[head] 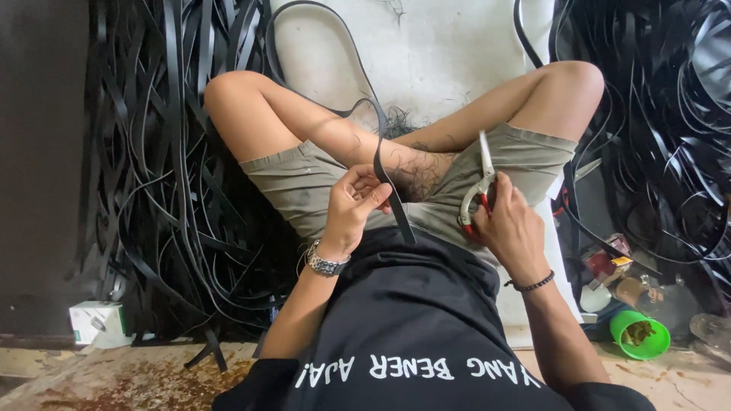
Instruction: The person is sitting on the floor, picking up long black leather strips, inspecting them, and using scissors to trim the edges or ends.
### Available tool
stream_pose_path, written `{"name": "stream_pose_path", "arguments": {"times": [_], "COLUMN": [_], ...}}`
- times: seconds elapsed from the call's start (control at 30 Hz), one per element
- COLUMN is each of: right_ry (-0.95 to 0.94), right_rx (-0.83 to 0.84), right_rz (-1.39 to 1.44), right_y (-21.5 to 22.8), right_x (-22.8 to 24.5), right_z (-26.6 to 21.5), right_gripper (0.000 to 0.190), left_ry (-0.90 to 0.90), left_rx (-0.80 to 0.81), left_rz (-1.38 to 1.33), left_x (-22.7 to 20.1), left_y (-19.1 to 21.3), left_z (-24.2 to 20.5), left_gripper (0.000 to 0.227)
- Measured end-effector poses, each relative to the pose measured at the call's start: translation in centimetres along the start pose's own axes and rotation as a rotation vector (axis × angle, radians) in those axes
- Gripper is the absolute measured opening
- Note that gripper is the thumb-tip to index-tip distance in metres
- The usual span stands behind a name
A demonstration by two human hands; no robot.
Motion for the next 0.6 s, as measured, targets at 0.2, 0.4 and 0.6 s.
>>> {"name": "stream_pose_path", "arguments": {"times": [0.2,0.4,0.6], "right_ry": [0.053,0.451,0.688], "right_rx": [0.160,0.046,0.028], "right_rz": [0.904,0.688,0.480], "right_y": [-2.8,0.2,0.1], "right_x": [-1.8,5.8,7.9], "right_z": [0.1,-3.5,-4.0], "right_gripper": [0.065,0.056,0.052], "left_ry": [-0.050,-0.120,-0.128], "left_rx": [-0.003,0.057,0.053], "left_rz": [0.053,0.060,0.071], "left_x": [-1.5,-2.3,-1.7], "left_y": [0.2,-0.9,-1.0], "left_z": [-1.0,-1.7,-2.4], "left_gripper": [0.032,0.036,0.039]}}
Point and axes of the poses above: each hand's wrist, its own z-axis towards the middle knuckle, its own y-axis out of the back of the hand, x = y × z, the point moved 7 cm from there along z, towards the middle knuckle, and after that the axes turned 6 degrees about z, right-handed, at the moved point
